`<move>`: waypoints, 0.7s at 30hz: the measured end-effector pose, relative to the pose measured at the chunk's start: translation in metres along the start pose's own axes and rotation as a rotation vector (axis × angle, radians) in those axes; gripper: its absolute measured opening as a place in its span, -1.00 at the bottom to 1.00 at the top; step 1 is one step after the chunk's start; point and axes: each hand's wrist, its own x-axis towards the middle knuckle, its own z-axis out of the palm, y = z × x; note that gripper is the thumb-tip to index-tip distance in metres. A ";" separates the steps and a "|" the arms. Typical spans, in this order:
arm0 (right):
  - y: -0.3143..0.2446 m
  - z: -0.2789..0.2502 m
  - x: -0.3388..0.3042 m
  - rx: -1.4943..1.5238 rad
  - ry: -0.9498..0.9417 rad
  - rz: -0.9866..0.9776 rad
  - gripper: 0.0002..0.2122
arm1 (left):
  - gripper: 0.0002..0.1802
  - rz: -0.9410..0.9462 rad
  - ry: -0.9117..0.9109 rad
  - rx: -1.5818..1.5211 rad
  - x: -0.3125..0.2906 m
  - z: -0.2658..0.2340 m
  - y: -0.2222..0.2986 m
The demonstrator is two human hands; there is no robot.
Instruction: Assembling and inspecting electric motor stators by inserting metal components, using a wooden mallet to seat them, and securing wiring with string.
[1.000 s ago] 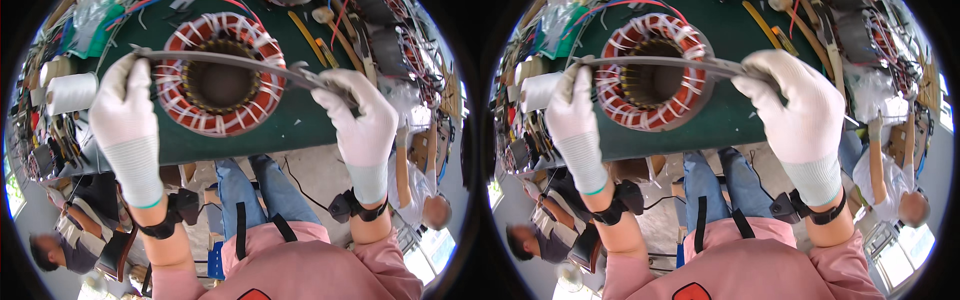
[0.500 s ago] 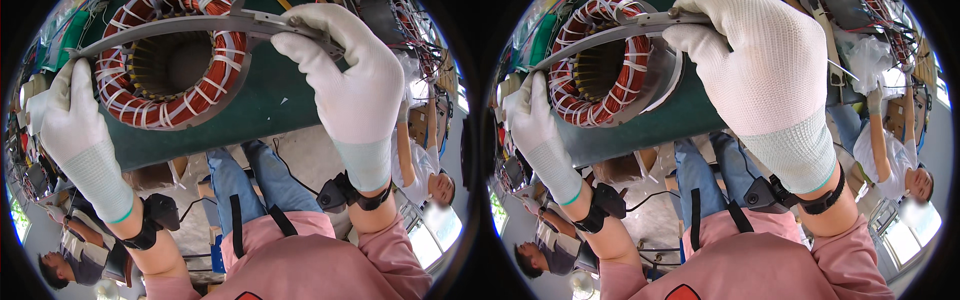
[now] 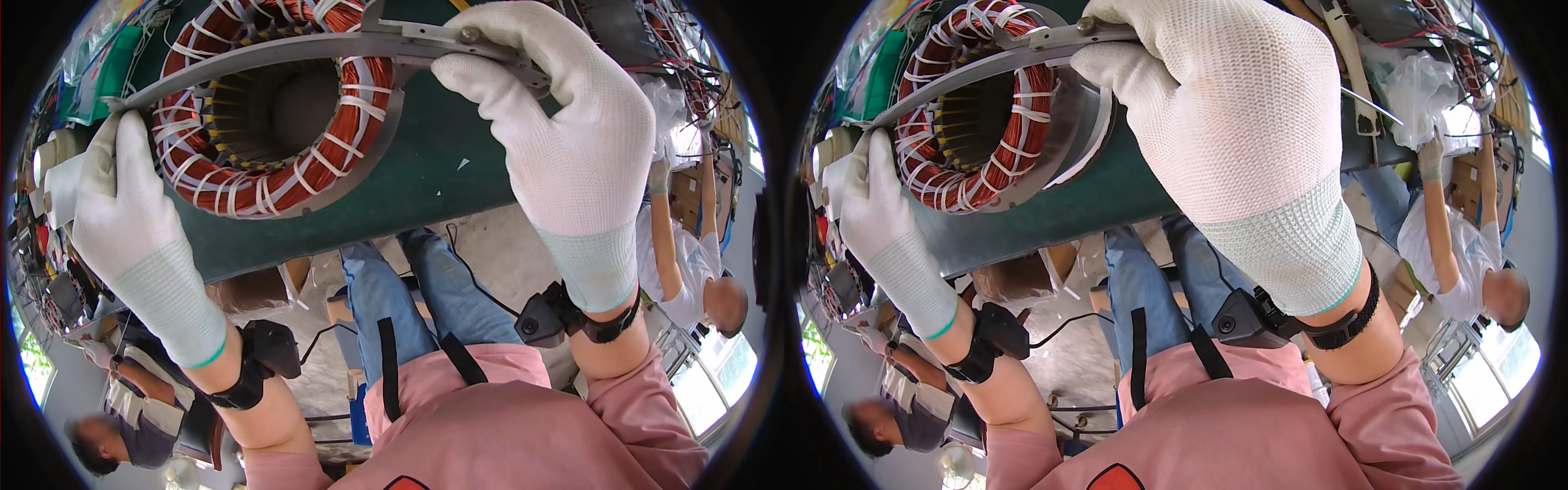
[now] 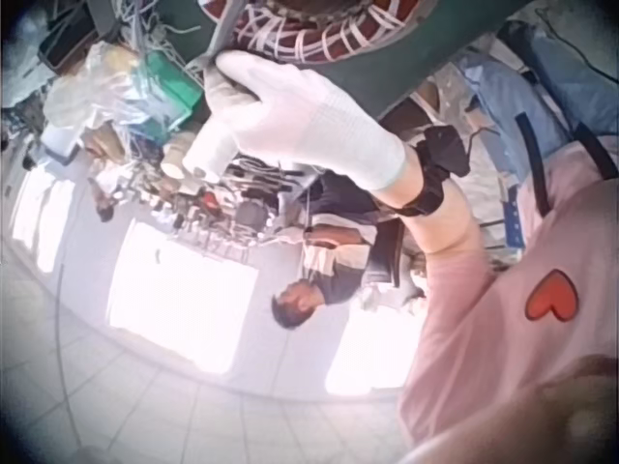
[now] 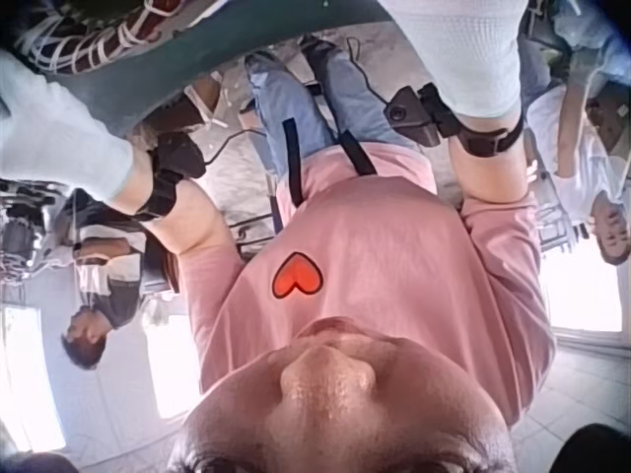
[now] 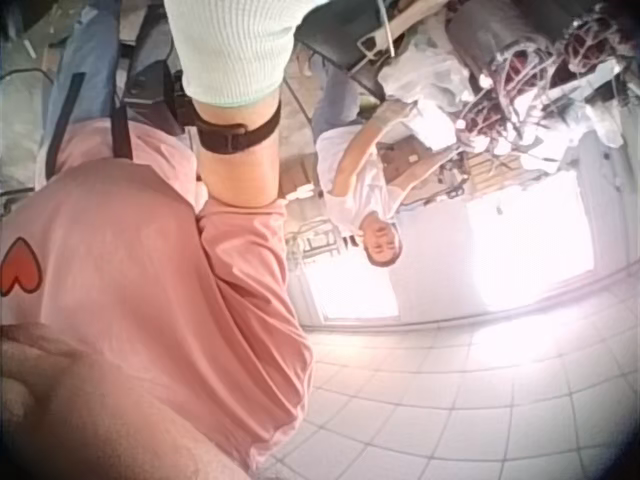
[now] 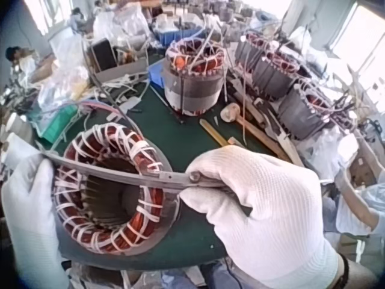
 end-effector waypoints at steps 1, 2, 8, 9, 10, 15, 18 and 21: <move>0.000 0.000 0.000 0.001 0.000 -0.002 -0.81 | -0.67 -0.050 0.009 -0.044 0.000 0.001 0.002; 0.001 0.001 0.000 0.005 0.003 -0.005 -0.81 | -0.68 -0.101 0.017 -0.087 -0.001 0.002 0.003; 0.001 0.000 -0.001 0.009 0.013 -0.009 -0.81 | -0.70 -0.014 -0.014 0.010 -0.001 -0.003 0.002; 0.001 0.000 -0.001 0.014 0.018 -0.015 -0.81 | -0.70 -0.015 -0.016 0.011 -0.001 -0.003 0.001; 0.002 0.001 -0.001 0.017 0.018 -0.015 -0.81 | -0.65 -0.013 -0.026 0.007 -0.001 -0.004 -0.001; 0.004 0.002 -0.003 0.023 0.032 -0.026 -0.81 | -0.58 -0.057 -0.023 -0.054 -0.003 -0.001 0.000; 0.005 0.003 -0.004 0.027 0.038 -0.033 -0.80 | -0.57 -0.095 -0.007 -0.052 -0.003 -0.001 0.005; 0.006 0.004 -0.005 0.033 0.035 -0.042 -0.80 | -0.64 -0.136 -0.016 0.001 -0.003 -0.002 0.006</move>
